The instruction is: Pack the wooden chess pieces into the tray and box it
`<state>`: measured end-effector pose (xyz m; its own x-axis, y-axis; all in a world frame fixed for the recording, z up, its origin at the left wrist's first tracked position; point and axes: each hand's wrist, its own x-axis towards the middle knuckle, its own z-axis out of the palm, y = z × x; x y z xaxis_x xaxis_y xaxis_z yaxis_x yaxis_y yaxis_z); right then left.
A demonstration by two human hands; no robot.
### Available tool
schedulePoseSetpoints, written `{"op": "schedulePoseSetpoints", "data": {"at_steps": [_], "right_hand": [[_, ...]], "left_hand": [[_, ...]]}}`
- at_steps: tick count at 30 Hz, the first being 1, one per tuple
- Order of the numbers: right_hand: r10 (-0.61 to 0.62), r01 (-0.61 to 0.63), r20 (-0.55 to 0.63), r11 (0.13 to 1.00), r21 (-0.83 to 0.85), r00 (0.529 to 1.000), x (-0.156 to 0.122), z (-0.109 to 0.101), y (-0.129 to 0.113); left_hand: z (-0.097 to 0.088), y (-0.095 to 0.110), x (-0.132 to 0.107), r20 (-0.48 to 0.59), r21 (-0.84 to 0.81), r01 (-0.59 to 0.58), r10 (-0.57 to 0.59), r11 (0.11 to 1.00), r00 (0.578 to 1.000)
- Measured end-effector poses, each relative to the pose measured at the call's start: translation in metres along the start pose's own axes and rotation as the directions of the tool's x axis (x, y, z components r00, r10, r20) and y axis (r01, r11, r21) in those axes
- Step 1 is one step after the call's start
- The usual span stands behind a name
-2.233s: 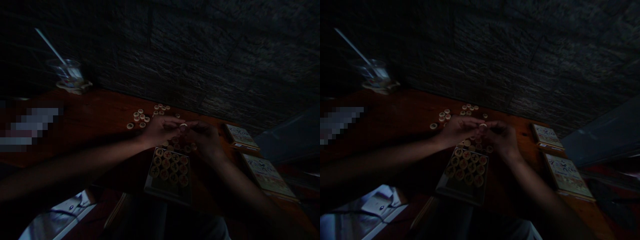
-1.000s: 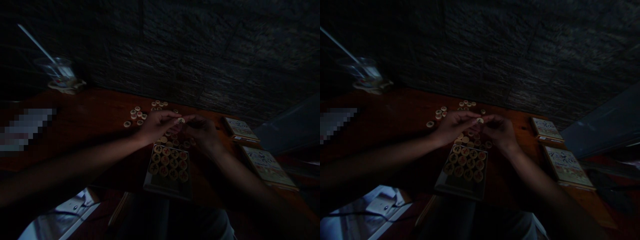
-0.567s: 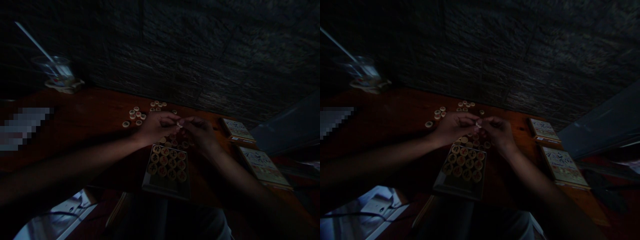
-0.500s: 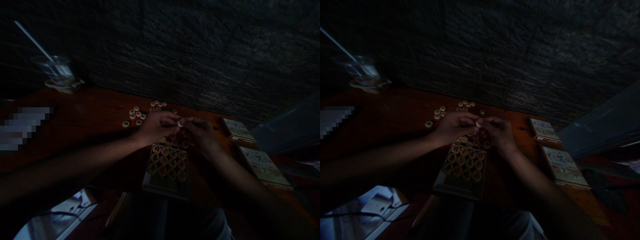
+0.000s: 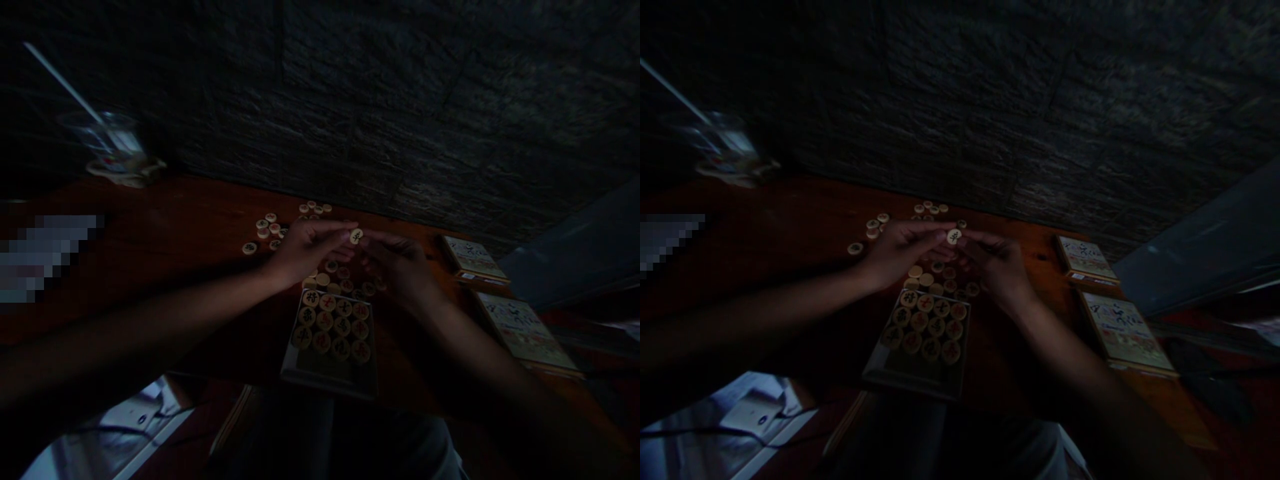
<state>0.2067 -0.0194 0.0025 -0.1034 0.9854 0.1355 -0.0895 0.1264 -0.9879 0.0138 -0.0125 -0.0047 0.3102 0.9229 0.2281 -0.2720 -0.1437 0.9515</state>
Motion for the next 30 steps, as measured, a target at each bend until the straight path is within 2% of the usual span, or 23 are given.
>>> {"op": "schedulePoseSetpoints", "data": {"at_steps": [4,10,14,17,19,23,27,30], "right_hand": [[-0.107,0.101,-0.032,0.985,-0.141,0.994,-0.001,0.0,0.0],[-0.271,0.271,0.039,0.922,-0.278,0.962,-0.006,0.003,-0.002],[-0.251,0.251,0.03,0.938,-0.239,0.968,-0.006,0.004,-0.004],[-0.177,0.182,0.044,0.964,-0.193,0.983,-0.004,0.004,-0.004],[-0.172,0.177,0.048,0.971,-0.158,0.984,-0.004,0.003,-0.003],[-0.277,0.272,0.02,0.926,-0.261,0.961,-0.006,0.002,-0.003],[-0.377,0.374,0.068,0.846,-0.38,0.924,-0.01,0.001,-0.005],[-0.38,0.389,0.104,0.832,-0.396,0.919,-0.011,-0.001,-0.004]], "left_hand": [[0.0,-0.001,0.002,0.008,-0.058,0.015,-0.015,0.998,1.0],[0.0,-0.001,0.002,0.036,-0.11,0.06,-0.057,0.992,0.998],[-0.002,-0.001,0.001,0.073,-0.108,0.078,-0.071,0.991,0.995],[-0.002,0.0,0.001,0.063,-0.035,0.047,-0.045,0.998,0.997],[-0.002,0.001,0.001,0.046,-0.051,0.052,-0.05,0.997,0.998],[-0.002,0.003,0.003,0.067,-0.202,0.143,-0.133,0.969,0.989],[-0.002,0.005,0.002,0.184,-0.158,0.277,-0.248,0.948,0.951],[-0.001,0.008,0.001,0.222,-0.14,0.313,-0.278,0.939,0.934]]}}
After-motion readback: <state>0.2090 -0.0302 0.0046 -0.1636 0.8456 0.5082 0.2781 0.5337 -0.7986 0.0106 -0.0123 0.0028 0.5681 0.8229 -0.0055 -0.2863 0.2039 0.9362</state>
